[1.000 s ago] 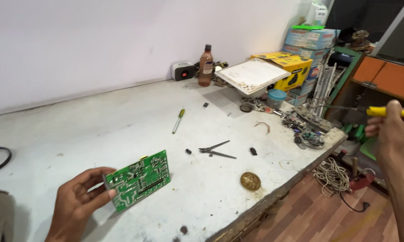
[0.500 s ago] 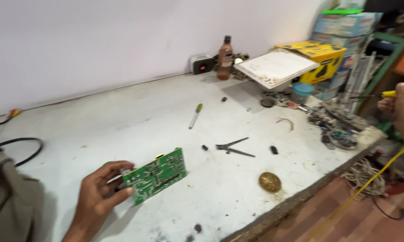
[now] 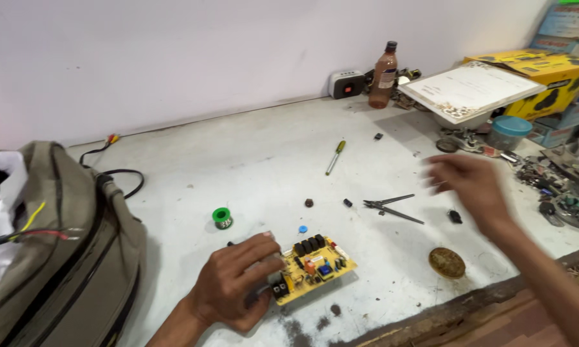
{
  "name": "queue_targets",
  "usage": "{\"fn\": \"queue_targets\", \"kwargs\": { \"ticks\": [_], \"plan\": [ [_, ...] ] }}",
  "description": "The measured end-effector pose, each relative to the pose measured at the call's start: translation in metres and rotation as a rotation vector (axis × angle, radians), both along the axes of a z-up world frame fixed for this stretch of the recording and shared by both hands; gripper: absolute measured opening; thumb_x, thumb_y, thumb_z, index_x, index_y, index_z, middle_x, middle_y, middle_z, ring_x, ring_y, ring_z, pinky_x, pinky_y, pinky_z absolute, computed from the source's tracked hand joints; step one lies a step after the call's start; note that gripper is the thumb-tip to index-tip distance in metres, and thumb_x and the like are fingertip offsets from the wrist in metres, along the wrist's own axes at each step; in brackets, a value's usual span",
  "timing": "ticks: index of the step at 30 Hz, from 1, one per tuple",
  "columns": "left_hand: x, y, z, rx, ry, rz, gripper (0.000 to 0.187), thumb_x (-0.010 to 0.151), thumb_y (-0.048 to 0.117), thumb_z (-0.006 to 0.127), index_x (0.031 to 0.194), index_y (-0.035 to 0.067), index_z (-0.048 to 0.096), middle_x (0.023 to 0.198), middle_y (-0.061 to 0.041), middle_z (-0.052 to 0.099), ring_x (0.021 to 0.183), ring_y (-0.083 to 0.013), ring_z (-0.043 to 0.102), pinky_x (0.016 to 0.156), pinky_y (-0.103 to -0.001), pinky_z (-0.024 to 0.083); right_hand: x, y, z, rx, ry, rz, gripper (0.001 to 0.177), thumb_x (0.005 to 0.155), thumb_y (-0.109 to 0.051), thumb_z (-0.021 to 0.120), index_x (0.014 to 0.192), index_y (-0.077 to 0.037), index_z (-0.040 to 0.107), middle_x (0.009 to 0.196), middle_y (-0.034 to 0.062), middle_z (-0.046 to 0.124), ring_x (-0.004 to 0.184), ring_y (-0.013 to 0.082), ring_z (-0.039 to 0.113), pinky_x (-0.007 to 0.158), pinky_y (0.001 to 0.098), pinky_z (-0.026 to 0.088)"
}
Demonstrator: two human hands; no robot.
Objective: The person holds a green circuit board, flips it to inspect both sides, and uses a soldering iron to apply solder to several points. They then use a multimeter to test continuity across different components on the board.
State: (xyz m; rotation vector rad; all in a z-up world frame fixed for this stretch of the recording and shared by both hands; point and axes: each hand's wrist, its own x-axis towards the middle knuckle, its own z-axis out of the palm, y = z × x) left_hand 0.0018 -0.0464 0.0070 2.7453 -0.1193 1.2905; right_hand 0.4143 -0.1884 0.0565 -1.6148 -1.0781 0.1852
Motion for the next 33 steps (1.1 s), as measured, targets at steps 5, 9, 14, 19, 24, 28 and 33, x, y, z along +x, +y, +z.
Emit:
{"fn": "queue_targets", "kwargs": {
  "ticks": [5,9,14,19,24,28,33],
  "plan": [
    [-0.002,-0.001,0.001,0.125,0.045,0.004,0.053,0.057,0.009,0.068,0.110,0.009,0.065,0.114,-0.014,0.073,0.113,-0.0358,0.071,0.073,-0.040,0.064,-0.110,0.066,-0.001,-0.215,-0.349,0.548,0.021,0.086,-0.012,0.071,0.105,-0.011,0.079,0.101,0.0049,0.078,0.084,0.0154,0.076,0.074,0.0287,0.067],
    [-0.003,0.002,-0.003,0.129,0.073,-0.008,0.057,0.061,0.008,0.068,0.118,0.008,0.062,0.118,-0.015,0.072,0.115,-0.0351,0.070,0.074,-0.040,0.064,-0.147,0.090,-0.003,-0.382,-0.617,0.603,0.019,0.082,-0.010,0.077,0.100,-0.009,0.080,0.096,0.0093,0.076,0.085,0.0223,0.072,0.075,0.0348,0.058],
    [-0.003,0.007,-0.007,0.137,0.100,-0.002,0.060,0.064,0.006,0.068,0.123,0.008,0.060,0.119,-0.013,0.072,0.117,-0.0333,0.070,0.066,-0.037,0.063,-0.157,0.101,-0.014,-0.466,-0.630,0.541,0.017,0.076,-0.010,0.080,0.093,-0.007,0.080,0.094,0.0080,0.076,0.082,0.0221,0.074,0.075,0.0344,0.059],
    [-0.002,0.008,-0.004,0.155,0.095,-0.035,0.062,0.065,0.003,0.067,0.126,0.005,0.057,0.120,-0.015,0.071,0.118,-0.0315,0.068,0.089,-0.038,0.063,-0.156,0.103,-0.016,-0.508,-0.536,0.422,0.015,0.078,-0.012,0.081,0.091,-0.004,0.079,0.086,0.0084,0.078,0.077,0.0196,0.075,0.073,0.0331,0.061],
    [-0.002,0.001,0.004,0.195,0.061,-0.081,0.055,0.072,0.002,0.074,0.124,0.004,0.056,0.122,-0.017,0.070,0.121,-0.0318,0.066,0.113,-0.044,0.054,-0.162,0.069,-0.001,-0.173,-0.144,0.370,0.012,0.082,-0.011,0.079,0.092,-0.005,0.078,0.079,0.0082,0.078,0.071,0.0156,0.075,0.067,0.0288,0.064],
    [-0.004,0.000,0.008,0.226,0.046,-0.110,0.047,0.082,0.004,0.076,0.124,0.004,0.056,0.124,-0.017,0.069,0.123,-0.0325,0.065,0.114,-0.044,0.052,-0.177,0.025,-0.003,-0.409,-0.108,0.257,0.012,0.082,-0.014,0.080,0.093,-0.010,0.083,0.077,0.0053,0.082,0.062,0.0146,0.072,0.060,0.0307,0.061],
    [-0.002,-0.002,0.009,0.241,0.043,-0.119,0.044,0.084,0.002,0.075,0.124,0.006,0.056,0.124,-0.014,0.069,0.123,-0.0303,0.066,0.114,-0.044,0.052,-0.199,0.007,-0.009,-0.340,-0.173,0.454,0.015,0.079,-0.006,0.078,0.093,-0.006,0.083,0.079,0.0043,0.082,0.066,0.0128,0.075,0.061,0.0275,0.061]
  ]
}}
